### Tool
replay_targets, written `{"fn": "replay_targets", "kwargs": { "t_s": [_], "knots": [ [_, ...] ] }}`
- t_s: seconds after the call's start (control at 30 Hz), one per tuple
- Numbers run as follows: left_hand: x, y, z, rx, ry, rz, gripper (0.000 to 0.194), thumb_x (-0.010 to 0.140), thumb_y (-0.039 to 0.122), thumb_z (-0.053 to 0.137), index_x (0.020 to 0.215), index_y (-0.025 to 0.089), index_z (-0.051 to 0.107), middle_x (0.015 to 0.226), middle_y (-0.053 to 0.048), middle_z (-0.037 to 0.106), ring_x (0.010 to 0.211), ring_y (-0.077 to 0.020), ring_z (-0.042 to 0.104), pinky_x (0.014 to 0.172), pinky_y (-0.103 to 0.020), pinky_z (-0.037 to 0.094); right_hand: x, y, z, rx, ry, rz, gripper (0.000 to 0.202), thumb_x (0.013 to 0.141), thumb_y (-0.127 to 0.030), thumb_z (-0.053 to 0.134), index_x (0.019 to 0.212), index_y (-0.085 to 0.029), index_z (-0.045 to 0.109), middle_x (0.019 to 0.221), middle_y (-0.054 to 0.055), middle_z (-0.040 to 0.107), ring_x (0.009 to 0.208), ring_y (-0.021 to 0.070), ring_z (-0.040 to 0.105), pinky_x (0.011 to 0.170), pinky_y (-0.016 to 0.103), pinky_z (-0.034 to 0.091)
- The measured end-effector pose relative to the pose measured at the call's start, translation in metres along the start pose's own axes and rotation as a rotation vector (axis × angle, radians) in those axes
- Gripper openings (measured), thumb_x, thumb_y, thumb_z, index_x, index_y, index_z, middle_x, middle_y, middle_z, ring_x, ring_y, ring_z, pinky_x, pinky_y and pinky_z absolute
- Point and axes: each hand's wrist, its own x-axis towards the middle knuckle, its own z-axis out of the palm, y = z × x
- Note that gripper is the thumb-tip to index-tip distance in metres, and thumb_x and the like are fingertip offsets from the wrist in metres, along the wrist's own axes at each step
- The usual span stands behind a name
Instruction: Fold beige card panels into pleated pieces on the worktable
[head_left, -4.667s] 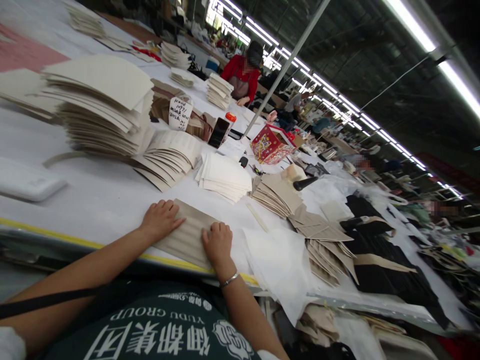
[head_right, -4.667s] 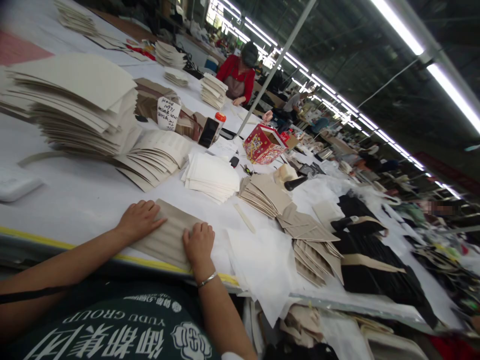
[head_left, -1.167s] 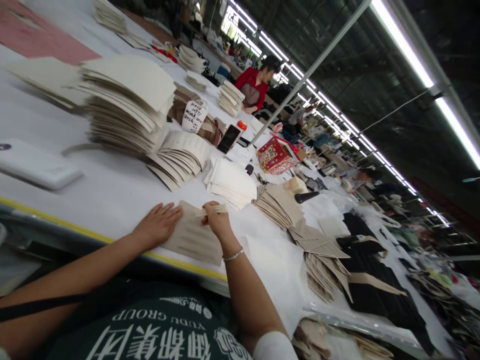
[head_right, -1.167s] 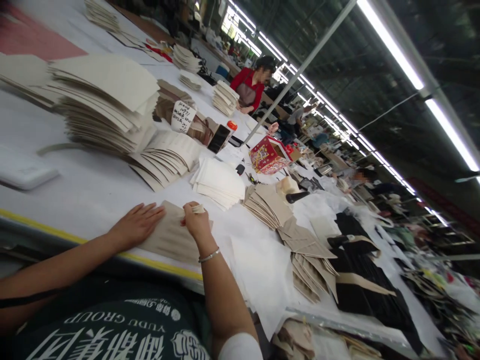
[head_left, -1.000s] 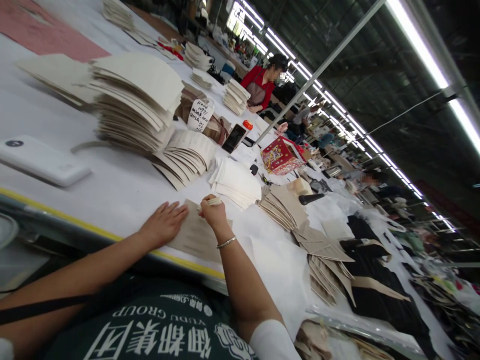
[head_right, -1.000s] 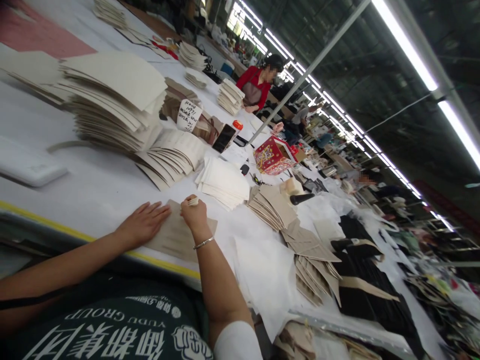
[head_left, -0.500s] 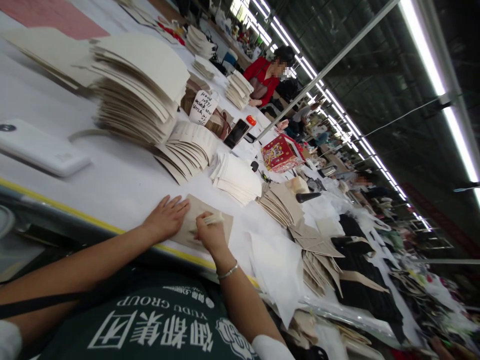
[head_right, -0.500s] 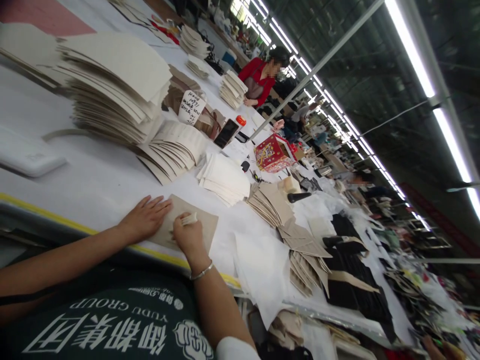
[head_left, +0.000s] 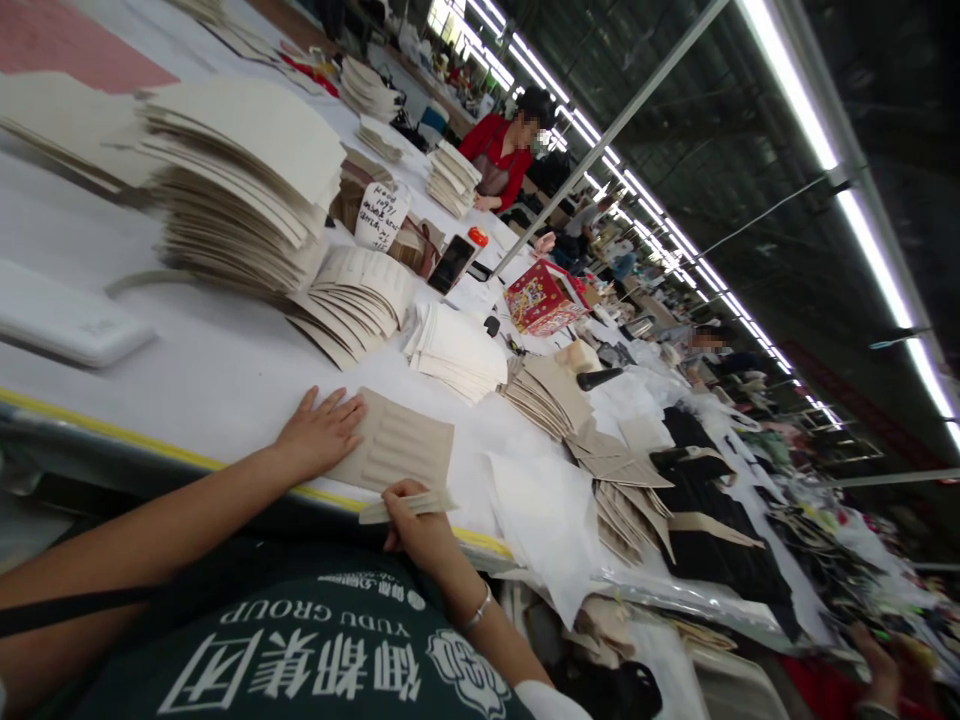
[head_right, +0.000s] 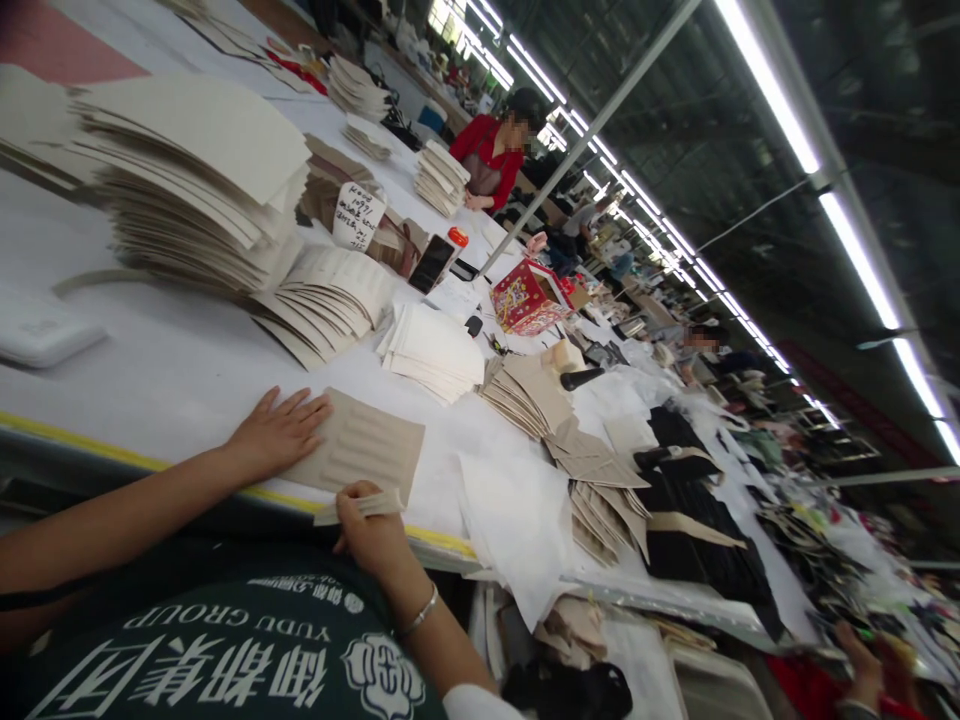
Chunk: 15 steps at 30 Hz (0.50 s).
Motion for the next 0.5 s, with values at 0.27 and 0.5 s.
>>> {"fn": "replay_targets", "kwargs": {
  "t_s": [0.27, 0.5],
  "knots": [
    [0.010, 0.099, 0.021, -0.128, -0.029, 0.283, 0.049, 0.088, 0.046, 0.041, 0.132, 0.024, 0.047, 0.144, -0.009, 0.040, 0.134, -0.0265, 0.032, 0.109, -0.050, 0.015, 0.003, 0.051, -0.090, 0.022, 0.528, -0.087, 0.037, 0.076, -0.050, 0.054, 0.088, -0.016, 0.062, 0.068, 0.001, 0.063, 0.057, 0.0130, 0.061, 0.056, 0.024, 0.052],
    [0.009, 0.083, 0.003, -0.194, -0.191, 0.563, 0.049, 0.079, 0.040, 0.055, 0.125, 0.023, 0.054, 0.138, -0.010, 0.049, 0.128, -0.0295, 0.040, 0.108, -0.052, 0.018, -0.005, 0.041, -0.113, 0.044, 0.357, -0.038, 0.036, 0.073, -0.045, 0.062, 0.094, -0.015, 0.066, 0.074, 0.005, 0.068, 0.063, 0.0162, 0.065, 0.062, 0.029, 0.054]
  ]
}}
